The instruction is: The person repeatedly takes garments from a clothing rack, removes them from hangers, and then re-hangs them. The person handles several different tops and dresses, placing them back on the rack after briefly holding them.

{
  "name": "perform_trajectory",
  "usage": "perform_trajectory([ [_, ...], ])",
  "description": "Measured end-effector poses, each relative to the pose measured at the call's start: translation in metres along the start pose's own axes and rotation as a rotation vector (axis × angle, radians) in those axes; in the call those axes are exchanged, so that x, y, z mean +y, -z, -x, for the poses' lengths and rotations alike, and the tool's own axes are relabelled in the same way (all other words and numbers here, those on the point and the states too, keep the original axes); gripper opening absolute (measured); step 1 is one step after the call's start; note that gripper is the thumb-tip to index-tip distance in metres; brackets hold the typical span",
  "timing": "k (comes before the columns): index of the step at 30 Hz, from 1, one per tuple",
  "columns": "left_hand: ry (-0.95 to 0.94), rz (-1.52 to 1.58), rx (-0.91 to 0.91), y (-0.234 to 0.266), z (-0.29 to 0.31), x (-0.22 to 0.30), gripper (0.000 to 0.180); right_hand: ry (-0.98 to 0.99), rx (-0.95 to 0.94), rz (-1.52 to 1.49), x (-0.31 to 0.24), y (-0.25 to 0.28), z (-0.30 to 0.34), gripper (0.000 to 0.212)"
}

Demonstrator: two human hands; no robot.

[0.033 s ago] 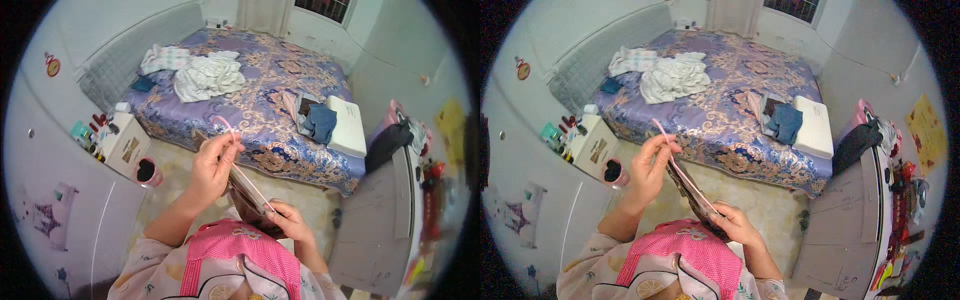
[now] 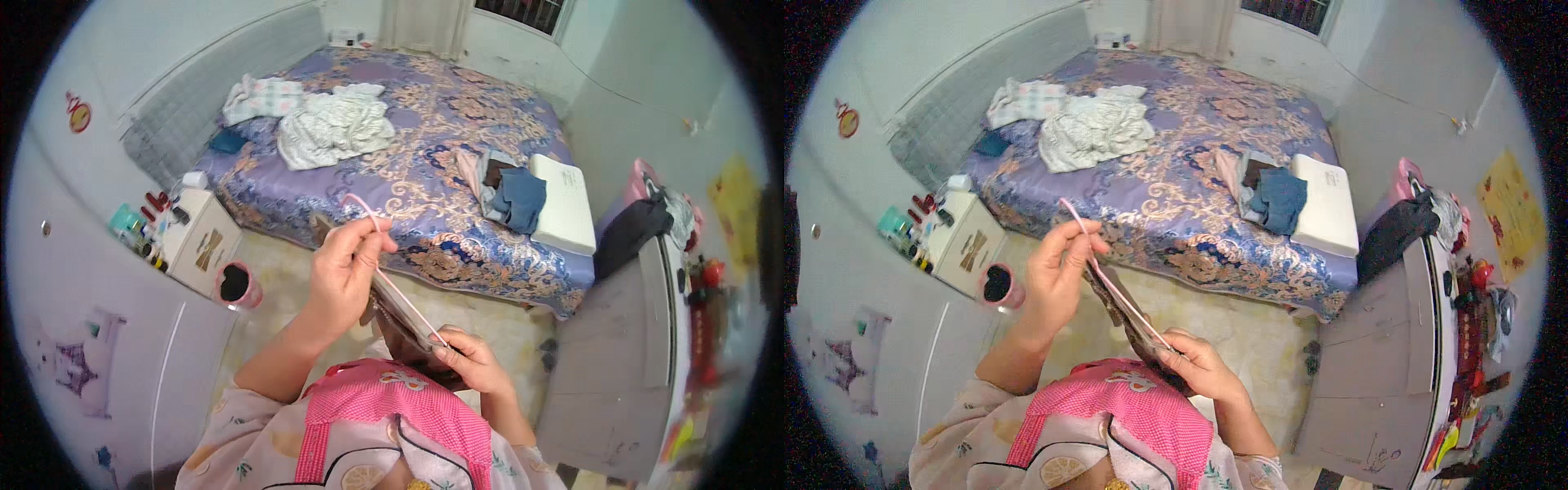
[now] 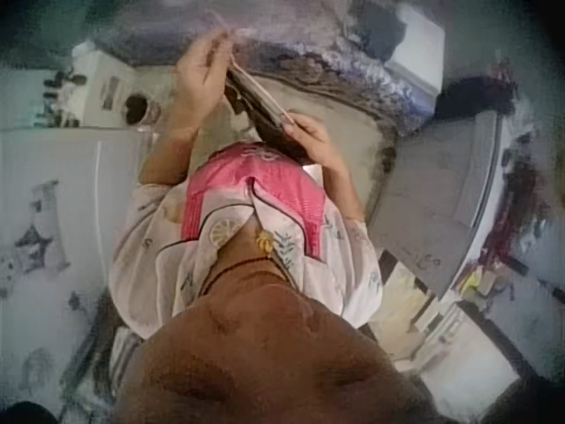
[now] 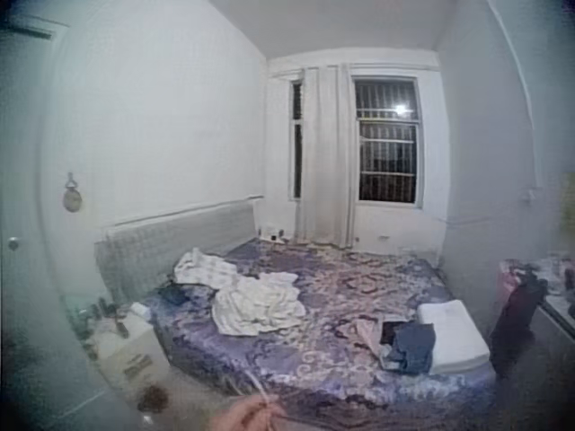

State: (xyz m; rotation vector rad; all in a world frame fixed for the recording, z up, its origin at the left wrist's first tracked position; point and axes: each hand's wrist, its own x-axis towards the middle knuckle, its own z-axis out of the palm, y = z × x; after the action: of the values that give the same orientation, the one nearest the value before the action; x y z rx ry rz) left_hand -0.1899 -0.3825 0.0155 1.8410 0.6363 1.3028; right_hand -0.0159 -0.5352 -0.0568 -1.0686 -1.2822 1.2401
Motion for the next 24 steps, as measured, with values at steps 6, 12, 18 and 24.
perform_trajectory([
  [6, 0.099, 0.408, -0.073, -0.038, -0.086, -0.044, 0.023, 0.018, 0.014, 0.138, -0.009, 0.057, -0.057, 0.023],
  [12, 0.134, 0.679, 0.035, -0.053, -0.162, -0.087, 0.022, -0.177, -0.068, -0.025, 0.0, 0.113, -0.129, 0.056],
  [18, 0.108, 0.741, 0.137, -0.062, -0.207, -0.118, 0.016, -0.247, -0.21, -0.192, 0.021, 0.142, -0.194, 0.073],
  [24, -0.094, 0.825, 0.086, -0.057, -0.234, -0.139, 0.018, -0.264, -0.21, -0.241, 0.025, 0.155, -0.239, 0.078],
])
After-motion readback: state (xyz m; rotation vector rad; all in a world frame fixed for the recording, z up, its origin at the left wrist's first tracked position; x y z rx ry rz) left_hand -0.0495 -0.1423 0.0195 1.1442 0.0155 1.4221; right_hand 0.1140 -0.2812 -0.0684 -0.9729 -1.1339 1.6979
